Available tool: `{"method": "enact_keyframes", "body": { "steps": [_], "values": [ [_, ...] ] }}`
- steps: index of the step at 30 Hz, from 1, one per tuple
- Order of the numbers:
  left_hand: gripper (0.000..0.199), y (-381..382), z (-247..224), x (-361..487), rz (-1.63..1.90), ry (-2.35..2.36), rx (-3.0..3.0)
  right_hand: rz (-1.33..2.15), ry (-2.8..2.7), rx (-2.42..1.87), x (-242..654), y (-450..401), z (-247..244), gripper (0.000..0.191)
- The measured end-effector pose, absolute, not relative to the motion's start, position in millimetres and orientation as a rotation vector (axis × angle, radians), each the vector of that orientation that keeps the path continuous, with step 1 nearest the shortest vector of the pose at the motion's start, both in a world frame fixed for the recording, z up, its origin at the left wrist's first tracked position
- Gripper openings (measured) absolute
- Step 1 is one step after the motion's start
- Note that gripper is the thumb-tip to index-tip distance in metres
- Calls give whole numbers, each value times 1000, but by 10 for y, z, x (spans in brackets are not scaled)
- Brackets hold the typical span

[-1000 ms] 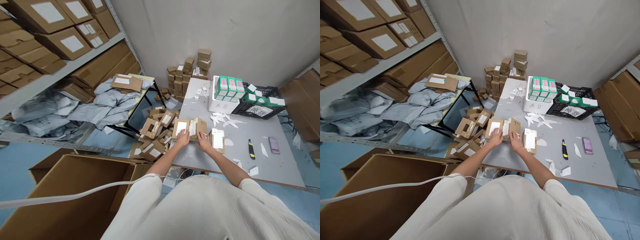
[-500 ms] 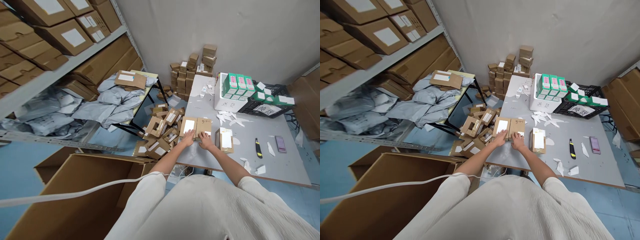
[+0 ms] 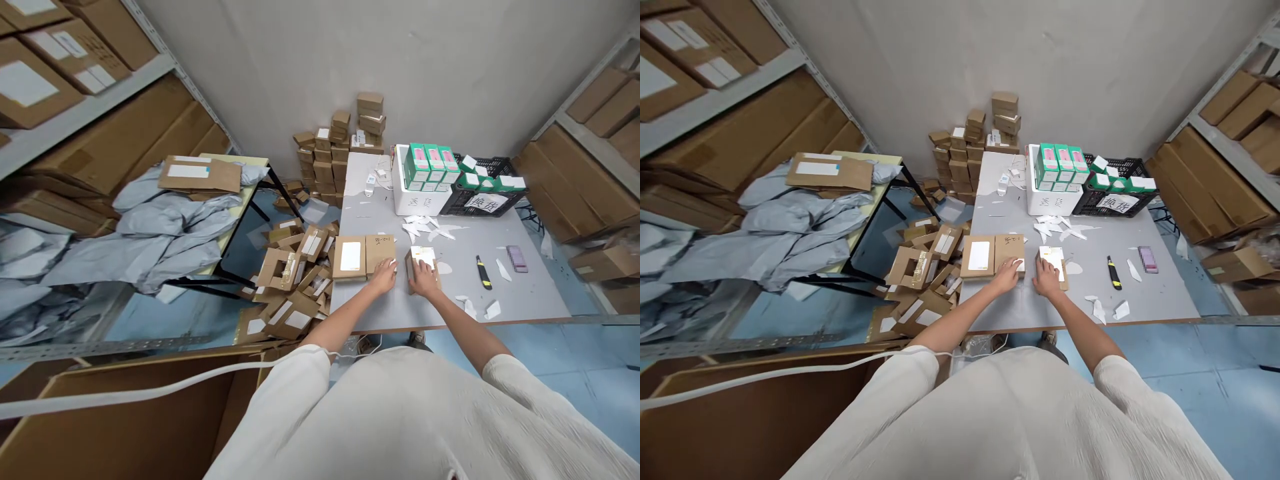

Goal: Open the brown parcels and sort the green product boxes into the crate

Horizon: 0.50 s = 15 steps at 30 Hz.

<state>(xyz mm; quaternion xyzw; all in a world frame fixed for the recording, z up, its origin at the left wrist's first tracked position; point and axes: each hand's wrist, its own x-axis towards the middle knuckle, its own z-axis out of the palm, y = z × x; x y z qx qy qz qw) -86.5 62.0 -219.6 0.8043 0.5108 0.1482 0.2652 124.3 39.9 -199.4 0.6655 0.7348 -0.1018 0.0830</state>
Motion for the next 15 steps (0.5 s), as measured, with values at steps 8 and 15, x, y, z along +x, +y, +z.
{"method": "enact_keyframes", "body": {
  "steps": [8,15],
  "values": [
    [63,650,-2457,-16,290,1274,2123,-608,2280,2215,2289,594,-2166,86],
    [65,609,-2699,674,274,1339,1917,-976,2152,2344,3359,767,-2449,76]
  ]
}}
